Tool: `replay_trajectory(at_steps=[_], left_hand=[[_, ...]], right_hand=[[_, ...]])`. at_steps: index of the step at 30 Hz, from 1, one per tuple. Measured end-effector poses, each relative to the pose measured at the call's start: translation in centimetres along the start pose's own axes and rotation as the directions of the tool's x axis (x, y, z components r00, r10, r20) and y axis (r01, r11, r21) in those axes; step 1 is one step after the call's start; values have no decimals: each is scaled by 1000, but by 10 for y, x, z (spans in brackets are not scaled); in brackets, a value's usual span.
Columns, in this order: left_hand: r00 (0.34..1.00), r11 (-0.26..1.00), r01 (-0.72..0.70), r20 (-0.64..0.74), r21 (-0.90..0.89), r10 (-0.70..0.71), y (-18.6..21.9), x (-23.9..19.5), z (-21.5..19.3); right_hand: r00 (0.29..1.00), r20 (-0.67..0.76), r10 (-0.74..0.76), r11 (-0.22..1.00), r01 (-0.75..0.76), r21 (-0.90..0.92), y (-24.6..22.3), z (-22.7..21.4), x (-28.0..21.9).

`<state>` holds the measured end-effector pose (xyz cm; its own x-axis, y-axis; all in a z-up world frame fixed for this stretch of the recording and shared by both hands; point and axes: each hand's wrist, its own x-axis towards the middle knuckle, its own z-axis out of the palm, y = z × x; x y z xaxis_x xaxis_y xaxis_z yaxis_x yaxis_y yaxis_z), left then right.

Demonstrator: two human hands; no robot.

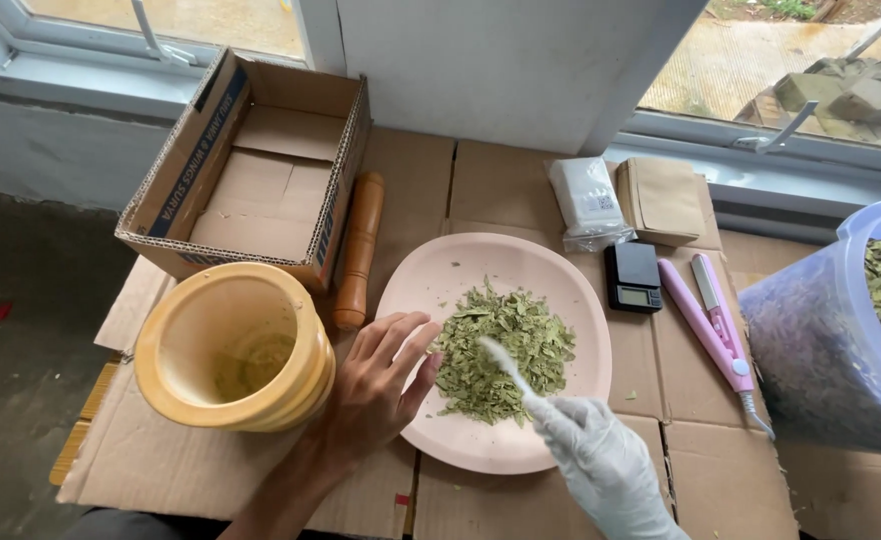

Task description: The person uses a wooden pestle to grind dried green leaves in a mortar. They then pour the ground leaves onto a pink plate and use a white plastic spoon to spread and mix the contents.

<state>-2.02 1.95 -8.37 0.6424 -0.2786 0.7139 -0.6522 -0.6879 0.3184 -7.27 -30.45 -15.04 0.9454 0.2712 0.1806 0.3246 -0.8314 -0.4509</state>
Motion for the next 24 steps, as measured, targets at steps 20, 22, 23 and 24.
replay_trajectory(at_steps=[20,22,23,24], left_hand=[[999,999,49,-15,-2,-49,-10,-10,18],[999,999,47,-14,-4,-47,-10,-11,18],[999,999,54,-9,-8,-54,-9,-11,17],[998,998,58,-4,-13,-58,-9,-9,17]], right_hand=[[894,-90,439,675,-262,690,-16,-22,6],[955,-298,-8,999,17,29,-38,-33,17],[876,-112,469,740,-321,591,-51,-35,26],[655,293,697,114,-504,856,-64,-37,36]])
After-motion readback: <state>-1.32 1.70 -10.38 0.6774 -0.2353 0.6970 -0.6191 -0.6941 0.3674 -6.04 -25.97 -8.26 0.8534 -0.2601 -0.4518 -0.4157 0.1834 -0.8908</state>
